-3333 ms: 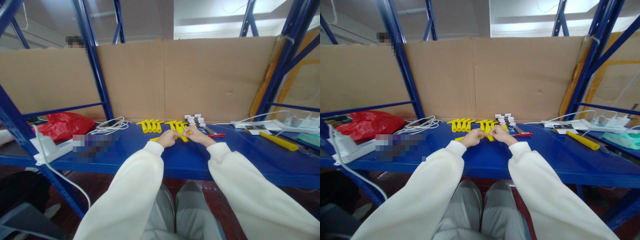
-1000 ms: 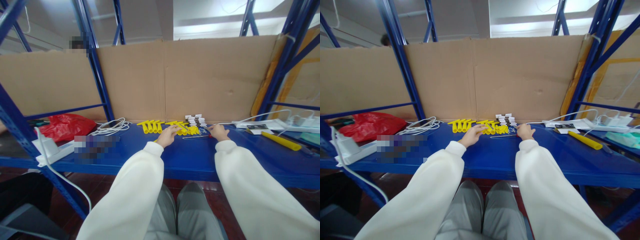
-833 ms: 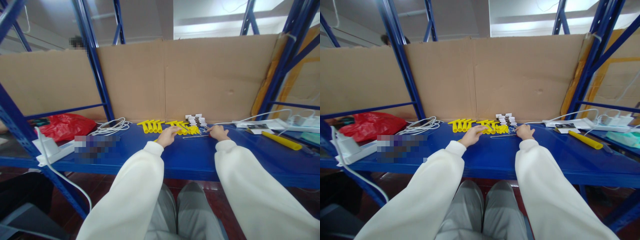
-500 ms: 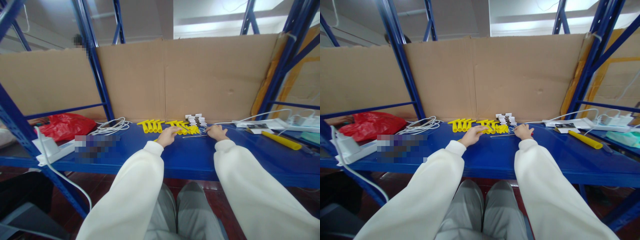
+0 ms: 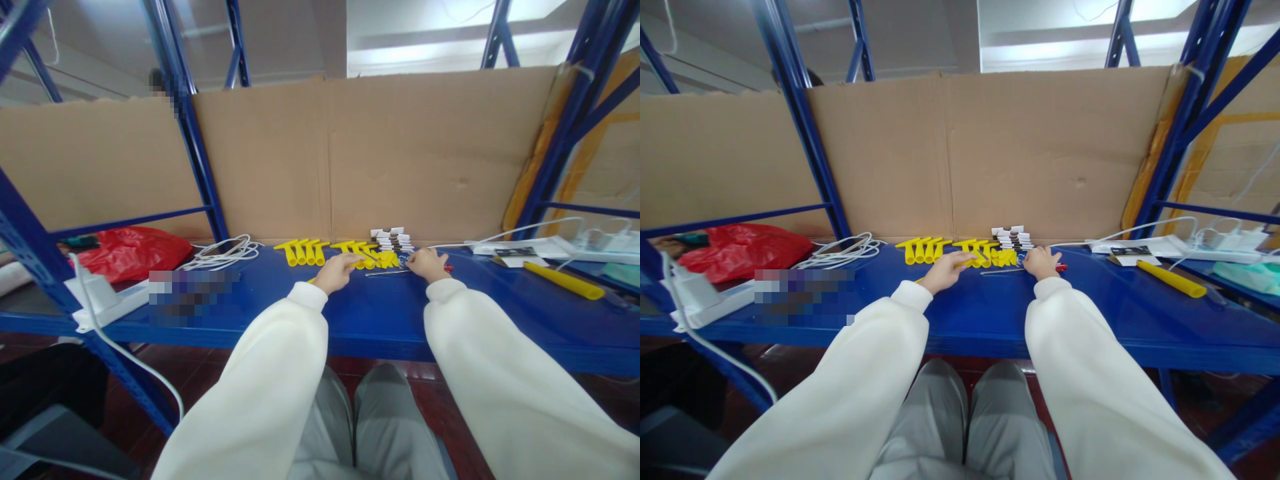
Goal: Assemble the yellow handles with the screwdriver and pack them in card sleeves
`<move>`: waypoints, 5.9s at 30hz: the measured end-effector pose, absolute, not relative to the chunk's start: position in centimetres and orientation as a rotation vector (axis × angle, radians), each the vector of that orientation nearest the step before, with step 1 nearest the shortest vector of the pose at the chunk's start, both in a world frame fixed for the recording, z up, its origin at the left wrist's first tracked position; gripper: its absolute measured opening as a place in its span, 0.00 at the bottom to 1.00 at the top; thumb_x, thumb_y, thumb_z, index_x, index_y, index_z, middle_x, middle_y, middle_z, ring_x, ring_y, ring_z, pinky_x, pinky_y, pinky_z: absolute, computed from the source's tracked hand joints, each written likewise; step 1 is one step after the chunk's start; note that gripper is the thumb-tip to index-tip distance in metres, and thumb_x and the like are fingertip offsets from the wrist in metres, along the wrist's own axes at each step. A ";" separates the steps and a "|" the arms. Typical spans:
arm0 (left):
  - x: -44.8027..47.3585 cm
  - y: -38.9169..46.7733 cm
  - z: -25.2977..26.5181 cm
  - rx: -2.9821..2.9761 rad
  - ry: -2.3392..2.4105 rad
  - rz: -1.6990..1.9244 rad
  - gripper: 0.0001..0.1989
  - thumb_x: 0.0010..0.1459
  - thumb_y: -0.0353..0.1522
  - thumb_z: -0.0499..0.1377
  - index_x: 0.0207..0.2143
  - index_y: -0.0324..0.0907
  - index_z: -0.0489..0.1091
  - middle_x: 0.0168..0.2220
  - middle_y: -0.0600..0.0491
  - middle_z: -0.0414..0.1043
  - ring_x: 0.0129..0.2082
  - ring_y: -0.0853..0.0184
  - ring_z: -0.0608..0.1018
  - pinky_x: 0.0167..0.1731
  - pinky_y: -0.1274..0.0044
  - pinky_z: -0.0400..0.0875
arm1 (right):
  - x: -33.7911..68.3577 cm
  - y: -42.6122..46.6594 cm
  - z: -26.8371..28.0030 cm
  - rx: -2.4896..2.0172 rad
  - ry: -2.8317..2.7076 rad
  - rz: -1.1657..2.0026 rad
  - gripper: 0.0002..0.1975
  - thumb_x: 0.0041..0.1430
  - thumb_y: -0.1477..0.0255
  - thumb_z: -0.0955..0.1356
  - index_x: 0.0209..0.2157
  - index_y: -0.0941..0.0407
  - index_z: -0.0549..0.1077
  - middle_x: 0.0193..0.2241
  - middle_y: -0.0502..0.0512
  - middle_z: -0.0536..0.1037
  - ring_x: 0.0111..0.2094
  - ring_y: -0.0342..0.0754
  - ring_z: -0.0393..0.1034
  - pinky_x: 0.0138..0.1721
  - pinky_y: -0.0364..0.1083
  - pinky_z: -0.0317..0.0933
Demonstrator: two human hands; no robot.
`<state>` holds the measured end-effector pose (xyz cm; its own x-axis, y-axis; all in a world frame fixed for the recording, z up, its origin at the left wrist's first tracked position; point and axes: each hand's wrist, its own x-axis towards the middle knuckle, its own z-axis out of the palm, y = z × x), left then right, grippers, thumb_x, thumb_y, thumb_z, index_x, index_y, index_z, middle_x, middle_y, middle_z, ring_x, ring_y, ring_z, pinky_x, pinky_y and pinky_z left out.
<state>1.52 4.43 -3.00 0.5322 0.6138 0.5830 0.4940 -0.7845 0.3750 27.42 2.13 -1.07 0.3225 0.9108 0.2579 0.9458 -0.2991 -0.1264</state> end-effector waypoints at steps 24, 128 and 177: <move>1.7 4.3 -2.9 2.582 0.965 1.056 0.21 0.57 0.21 0.57 0.50 0.46 0.78 0.54 0.50 0.77 0.56 0.62 0.76 0.63 0.68 0.63 | 27.2 2.8 -1.3 -2.276 -1.776 -0.196 0.15 0.61 0.73 0.64 0.42 0.50 0.82 0.50 0.62 0.77 0.56 0.62 0.61 0.52 0.62 0.56; 2.8 2.1 -1.8 1.151 0.757 0.805 0.09 0.49 0.15 0.65 0.30 0.33 0.74 0.27 0.48 0.77 0.25 0.65 0.82 0.26 0.79 0.76 | 20.3 2.2 -2.5 -1.154 -2.110 -0.356 0.05 0.59 0.74 0.66 0.29 0.53 0.73 0.39 0.60 0.76 0.47 0.56 0.65 0.45 0.52 0.59; 2.4 2.3 -2.1 1.252 0.698 0.820 0.13 0.48 0.17 0.67 0.36 0.35 0.74 0.31 0.48 0.79 0.30 0.64 0.83 0.32 0.76 0.77 | 21.6 4.4 -3.4 -0.969 -1.846 0.242 0.04 0.51 0.69 0.70 0.26 0.53 0.71 0.31 0.53 0.77 0.38 0.51 0.71 0.48 0.55 0.65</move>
<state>2.40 2.34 -2.06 0.5409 0.8410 -0.0146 -0.1489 0.1128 0.9824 21.59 4.37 -3.36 -0.1835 0.7103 0.6795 0.5115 0.6593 -0.5511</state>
